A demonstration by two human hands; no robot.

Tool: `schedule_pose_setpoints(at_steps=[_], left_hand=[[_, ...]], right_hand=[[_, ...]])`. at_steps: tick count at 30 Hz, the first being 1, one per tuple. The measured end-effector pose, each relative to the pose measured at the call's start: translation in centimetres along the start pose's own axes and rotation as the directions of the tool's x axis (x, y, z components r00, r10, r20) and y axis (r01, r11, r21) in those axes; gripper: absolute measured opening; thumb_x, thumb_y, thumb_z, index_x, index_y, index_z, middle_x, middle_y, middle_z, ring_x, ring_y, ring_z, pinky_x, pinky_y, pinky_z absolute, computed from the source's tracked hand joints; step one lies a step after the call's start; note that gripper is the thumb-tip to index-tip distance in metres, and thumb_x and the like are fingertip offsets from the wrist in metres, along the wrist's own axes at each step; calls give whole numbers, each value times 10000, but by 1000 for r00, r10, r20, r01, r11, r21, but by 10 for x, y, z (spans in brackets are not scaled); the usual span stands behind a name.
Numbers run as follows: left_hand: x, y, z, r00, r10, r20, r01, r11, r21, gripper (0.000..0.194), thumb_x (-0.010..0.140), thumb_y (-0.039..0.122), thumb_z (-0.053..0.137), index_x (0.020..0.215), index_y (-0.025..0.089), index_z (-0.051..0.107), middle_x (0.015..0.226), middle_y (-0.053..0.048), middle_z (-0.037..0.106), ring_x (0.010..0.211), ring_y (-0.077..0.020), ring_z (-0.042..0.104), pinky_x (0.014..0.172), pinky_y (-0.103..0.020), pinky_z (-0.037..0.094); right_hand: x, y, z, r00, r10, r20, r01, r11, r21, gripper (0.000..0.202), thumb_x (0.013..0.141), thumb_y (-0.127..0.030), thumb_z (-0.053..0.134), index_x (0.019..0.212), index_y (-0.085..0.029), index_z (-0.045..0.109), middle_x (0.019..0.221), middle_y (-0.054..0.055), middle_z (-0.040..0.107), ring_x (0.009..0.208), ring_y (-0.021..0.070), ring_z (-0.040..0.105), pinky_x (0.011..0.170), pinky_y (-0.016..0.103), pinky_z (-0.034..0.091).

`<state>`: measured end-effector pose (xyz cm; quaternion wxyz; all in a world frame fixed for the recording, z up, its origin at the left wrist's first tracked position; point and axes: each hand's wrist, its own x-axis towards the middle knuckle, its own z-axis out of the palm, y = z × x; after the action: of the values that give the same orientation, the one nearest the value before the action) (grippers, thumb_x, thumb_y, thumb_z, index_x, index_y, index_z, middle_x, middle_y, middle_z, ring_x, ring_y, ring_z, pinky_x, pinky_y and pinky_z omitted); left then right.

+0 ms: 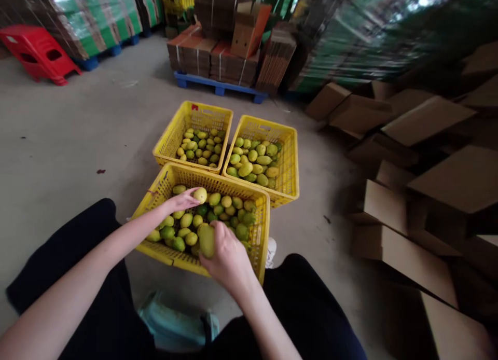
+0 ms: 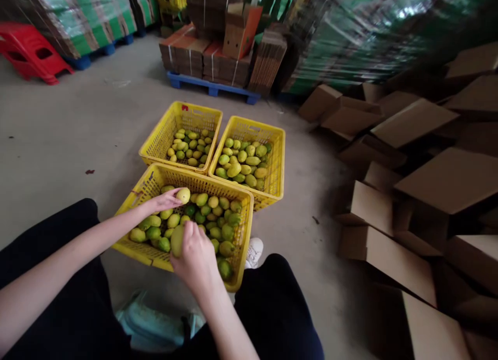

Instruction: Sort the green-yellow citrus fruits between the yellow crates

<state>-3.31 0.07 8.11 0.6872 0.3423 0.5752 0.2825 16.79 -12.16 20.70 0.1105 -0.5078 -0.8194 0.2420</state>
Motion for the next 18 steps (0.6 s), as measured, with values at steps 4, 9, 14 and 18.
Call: schedule_pose_setpoints(at_steps=[4,9,14,18], left_hand=[[-67,50,15,956,283,81,-225,881,-416,592,712,97,516,1300,166,545,1258,-103,648,1155,-208,630,962,-343,528],[-145,77,23,915,397,68,-178,550,-816,268,871,253,514,1047,87,630,916,-95,707,613,-90,618,664,-227,566],[-190,74,23,920,368,136,-153,655,-740,392,901,457,537,937,81,642,706,-48,658,384,-47,413,441,-207,439],[-196,76,23,871,453,190,-240,730,-640,377,817,452,635,942,96,650,674,-32,635,485,-96,513,520,-234,479]], right_hand=[[13,8,-20,902,67,-426,25,978,207,512,740,-364,724,1201,-193,580,1207,136,578,1057,273,623,933,429,541],[24,14,-34,727,191,-660,207,855,476,608,620,-444,830,1162,-233,653,1167,99,612,1091,292,606,995,496,496],[17,-12,-32,803,245,-544,341,560,755,610,617,-477,828,1145,-224,657,1137,79,702,1044,279,654,950,473,528],[6,-27,-29,812,279,-512,315,529,788,572,635,-480,817,1117,-211,670,1078,76,731,980,274,677,872,438,562]])
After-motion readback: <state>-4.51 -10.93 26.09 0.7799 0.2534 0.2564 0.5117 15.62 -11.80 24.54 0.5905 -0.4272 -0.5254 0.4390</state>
